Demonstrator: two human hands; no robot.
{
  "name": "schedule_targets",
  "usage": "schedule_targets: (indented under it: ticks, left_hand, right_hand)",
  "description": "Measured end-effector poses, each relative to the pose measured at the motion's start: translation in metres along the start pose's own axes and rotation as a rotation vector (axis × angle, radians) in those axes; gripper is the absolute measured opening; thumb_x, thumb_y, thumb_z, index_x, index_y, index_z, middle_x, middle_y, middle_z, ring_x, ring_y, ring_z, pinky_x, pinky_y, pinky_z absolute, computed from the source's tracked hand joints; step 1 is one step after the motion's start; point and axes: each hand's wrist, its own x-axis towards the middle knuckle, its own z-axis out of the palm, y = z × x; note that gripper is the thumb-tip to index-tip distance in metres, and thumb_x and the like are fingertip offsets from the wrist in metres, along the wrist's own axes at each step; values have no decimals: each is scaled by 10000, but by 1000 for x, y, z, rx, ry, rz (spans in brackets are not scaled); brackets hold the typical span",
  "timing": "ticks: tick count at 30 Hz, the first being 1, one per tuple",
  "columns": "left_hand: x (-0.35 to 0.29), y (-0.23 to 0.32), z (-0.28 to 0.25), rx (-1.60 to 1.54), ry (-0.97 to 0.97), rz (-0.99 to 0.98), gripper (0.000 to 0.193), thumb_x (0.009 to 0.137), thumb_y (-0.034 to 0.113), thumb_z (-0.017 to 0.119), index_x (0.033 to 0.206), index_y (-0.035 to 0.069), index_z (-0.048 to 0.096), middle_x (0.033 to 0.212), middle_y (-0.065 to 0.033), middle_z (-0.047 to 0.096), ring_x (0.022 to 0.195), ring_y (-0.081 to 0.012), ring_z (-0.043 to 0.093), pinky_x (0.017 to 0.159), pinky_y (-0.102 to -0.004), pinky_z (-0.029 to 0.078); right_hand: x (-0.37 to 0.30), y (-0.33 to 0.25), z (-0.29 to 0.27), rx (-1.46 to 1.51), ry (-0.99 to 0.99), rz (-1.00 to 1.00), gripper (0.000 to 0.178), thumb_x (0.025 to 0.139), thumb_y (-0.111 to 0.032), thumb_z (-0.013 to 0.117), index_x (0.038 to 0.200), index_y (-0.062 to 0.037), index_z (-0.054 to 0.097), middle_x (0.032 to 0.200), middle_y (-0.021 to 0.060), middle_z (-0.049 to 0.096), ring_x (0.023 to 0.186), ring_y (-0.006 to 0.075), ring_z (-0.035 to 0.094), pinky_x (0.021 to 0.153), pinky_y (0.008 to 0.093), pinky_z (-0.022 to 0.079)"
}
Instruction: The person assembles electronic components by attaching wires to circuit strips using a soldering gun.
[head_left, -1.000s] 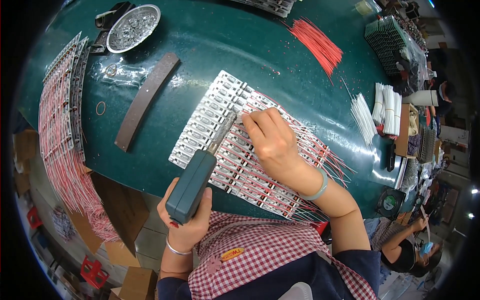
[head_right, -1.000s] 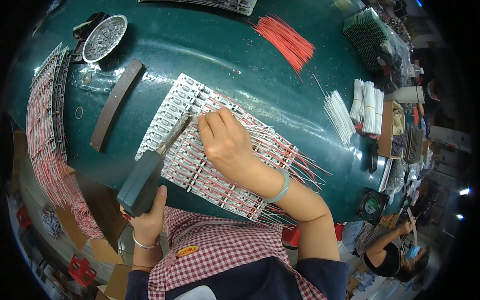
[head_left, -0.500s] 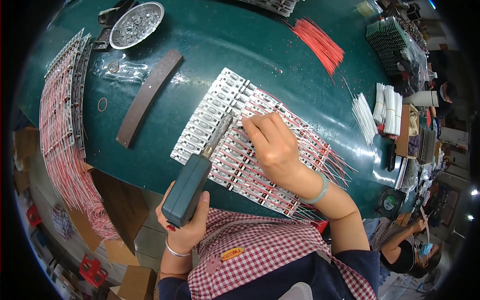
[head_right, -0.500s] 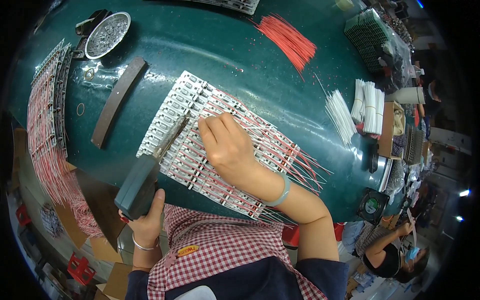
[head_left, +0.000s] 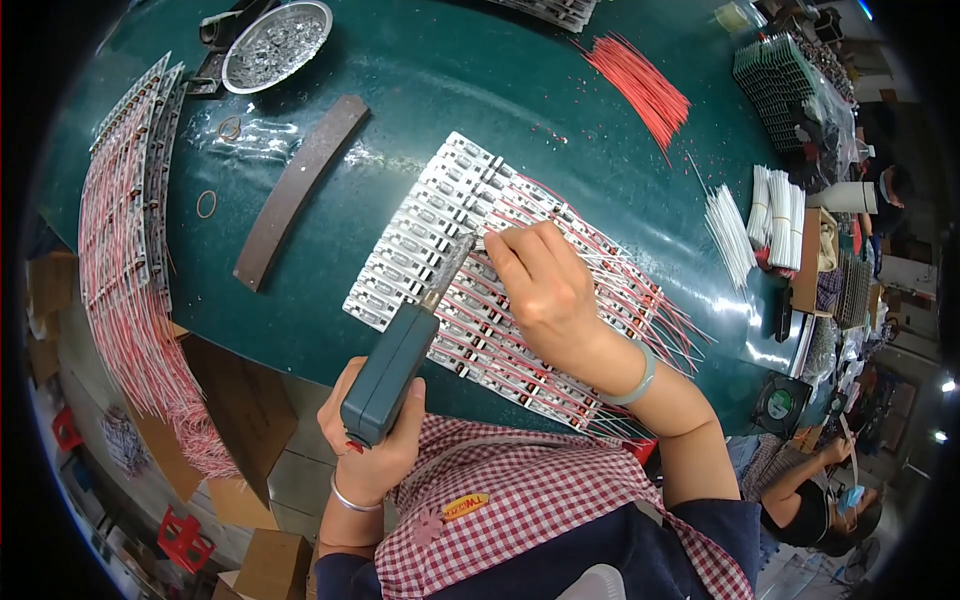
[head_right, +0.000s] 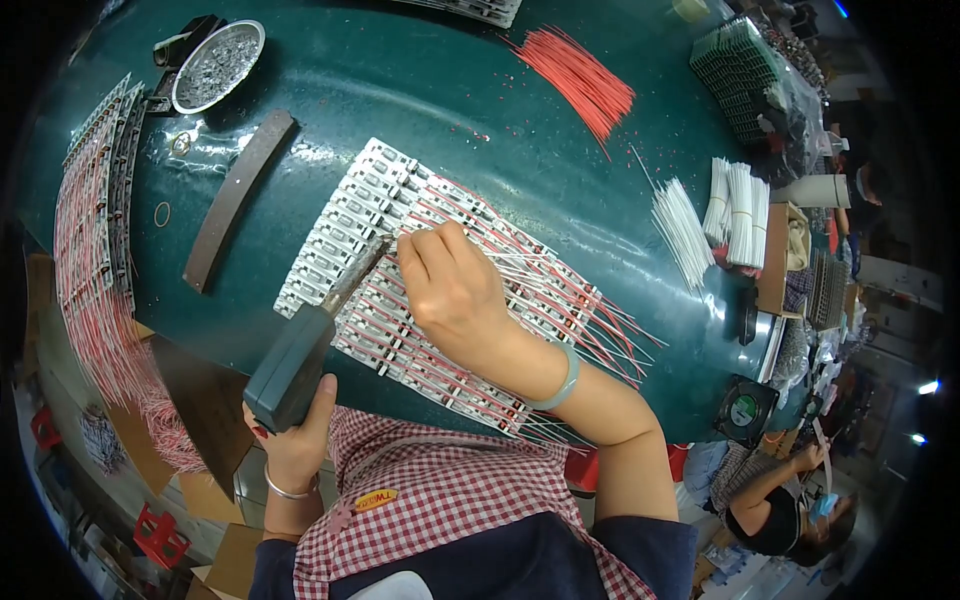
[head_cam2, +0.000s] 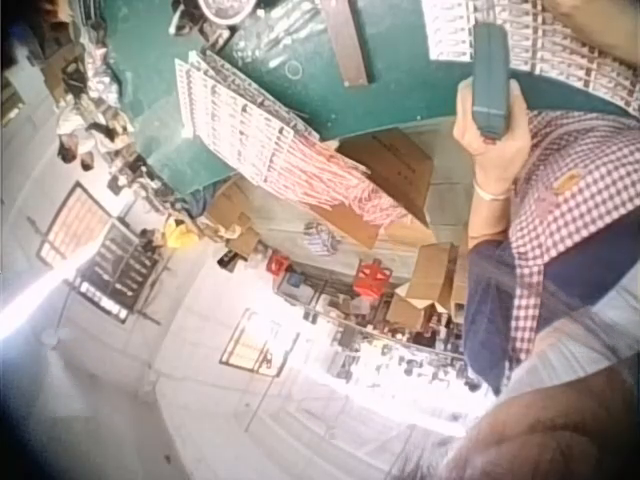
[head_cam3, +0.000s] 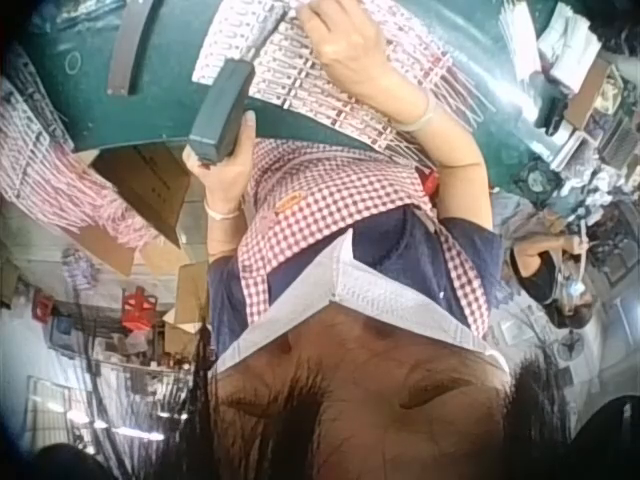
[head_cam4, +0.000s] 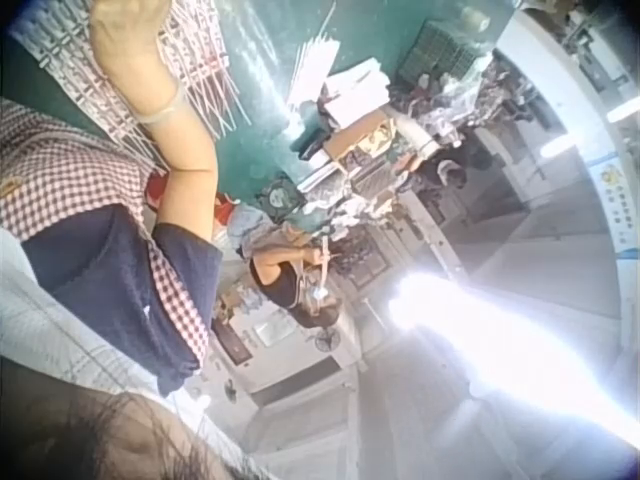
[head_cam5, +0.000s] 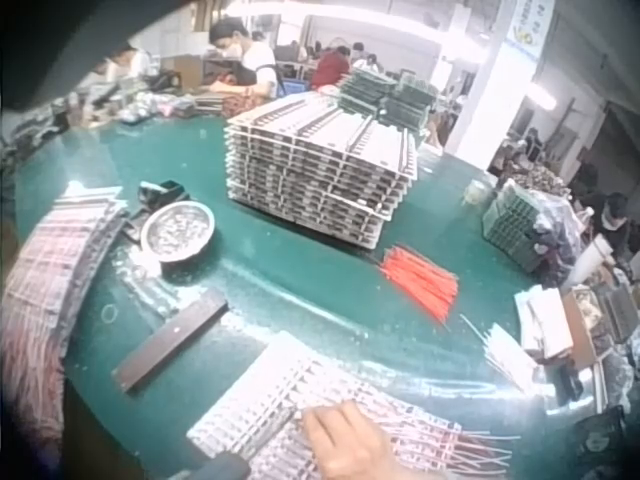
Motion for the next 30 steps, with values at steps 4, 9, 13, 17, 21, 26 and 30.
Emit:
schedule_targets:
  ticks: [4,9,13,17,21,26,30]
  left_hand:
    - [-2,1,-2,33,-25,-12,188,777,-60,733,955,-72,671,888,-140,671,700,-207,665,636,-278,518]
    - [-9,-7,-1,-37,83,-9,235,770,-40,747,990,-84,679,900,-148,688,718,-214,680,650,-286,531]
    - [-12,-10,-3,-30,97,14,246,771,-35,748,1002,-85,681,920,-158,699,736,-223,695,659,-291,538]
    - [-14,-9,-7,-6,86,17,242,769,-32,753,996,-83,684,925,-164,703,735,-231,700,657,-294,541]
    - [-16,-5,-8,-14,62,-45,225,768,-28,757,974,-82,683,925,-165,699,725,-234,695,657,-292,539]
    - [-13,-5,-10,11,18,-1,221,768,-33,752,972,-78,678,925,-164,692,733,-237,692,662,-294,538]
    - [-10,-1,-9,44,-2,-3,204,768,-44,743,957,-71,673,911,-159,685,734,-236,690,657,-300,536]
  right_hand:
    - [1,0,0,-11,-16,1,377,687,-18,628,1039,115,644,902,133,584,843,258,566,675,322,524]
    - [1,-2,0,-20,-16,2,379,687,-22,625,1040,114,644,895,132,578,852,259,566,674,322,522]
    - [1,0,0,-24,20,-16,372,684,-21,630,1032,112,649,906,134,595,848,259,575,665,325,518]
    - [-1,-7,-3,16,48,-29,371,677,-18,640,1025,111,651,920,137,614,825,256,580,657,329,517]
    - [-6,-8,3,43,47,-25,366,677,-11,647,1024,108,650,927,136,625,801,251,577,644,325,513]
    - [-4,-11,2,36,40,-16,339,694,-6,647,1015,103,651,917,132,616,799,249,572,636,322,510]
    - [-3,-15,1,44,10,36,378,681,22,627,1053,81,659,951,135,647,809,271,606,649,345,529]
